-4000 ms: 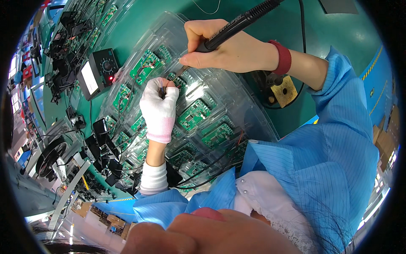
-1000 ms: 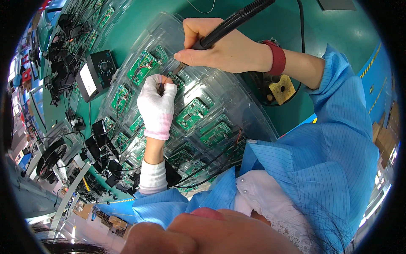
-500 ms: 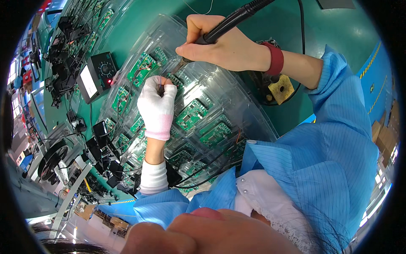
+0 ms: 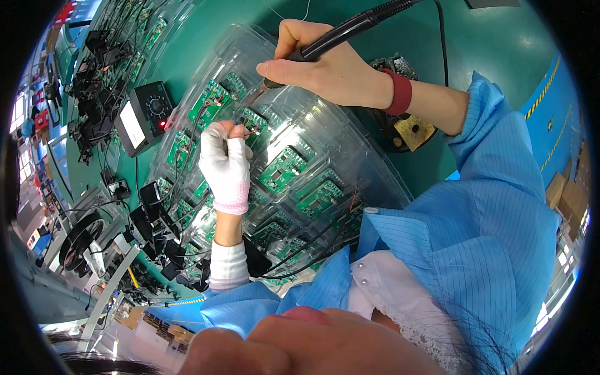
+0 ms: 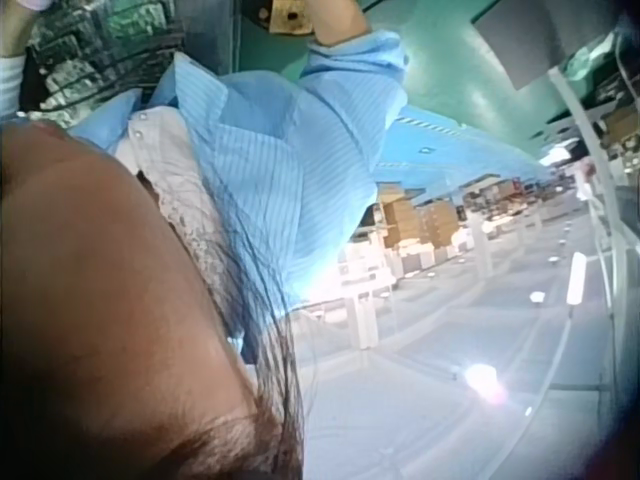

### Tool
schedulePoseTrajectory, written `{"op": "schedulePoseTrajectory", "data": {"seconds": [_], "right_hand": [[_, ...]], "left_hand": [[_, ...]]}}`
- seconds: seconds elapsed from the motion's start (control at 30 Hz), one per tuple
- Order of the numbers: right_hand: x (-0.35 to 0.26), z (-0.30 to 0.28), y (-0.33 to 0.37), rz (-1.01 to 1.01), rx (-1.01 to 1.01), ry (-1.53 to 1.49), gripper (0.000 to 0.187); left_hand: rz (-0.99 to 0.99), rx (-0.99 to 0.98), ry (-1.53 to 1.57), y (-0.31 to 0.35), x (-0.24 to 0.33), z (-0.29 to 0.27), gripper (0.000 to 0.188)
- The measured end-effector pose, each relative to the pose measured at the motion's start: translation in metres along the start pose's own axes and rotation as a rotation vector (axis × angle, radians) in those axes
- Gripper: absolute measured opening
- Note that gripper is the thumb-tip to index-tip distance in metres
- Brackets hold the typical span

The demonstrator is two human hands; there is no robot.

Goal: Soldering components onto multiple printed circuit boards at a manual assembly station.

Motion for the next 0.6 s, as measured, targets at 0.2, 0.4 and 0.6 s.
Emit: {"op": "schedulePoseTrajectory", "data": {"seconds": [0.2, 0.4, 0.6], "right_hand": [[-0.002, 0.001, -0.001, 0.000, 0.010, 0.006, 0.019], [-0.005, 0.002, 0.001, -0.015, -0.019, 0.049, 0.019], [-0.005, 0.006, 0.001, 0.039, -0.056, 0.062, 0.019]], "left_hand": [[0.094, -0.014, -0.208, -0.002, 0.005, 0.001, 0.008], [0.036, -0.044, -0.295, -0.007, 0.015, 0.006, 0.009], [0.039, -0.091, -0.341, -0.011, 0.015, 0.007, 0.011]]}}
Point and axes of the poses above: each hand's wrist, its own y-axis away from the middle knuckle, its own z-axis out of the palm, x = y × z, the point moved 4 cm from there along -y, towards the middle knuckle, and after that the axes turned 4 degrees about -z, right-handed, at the moved point
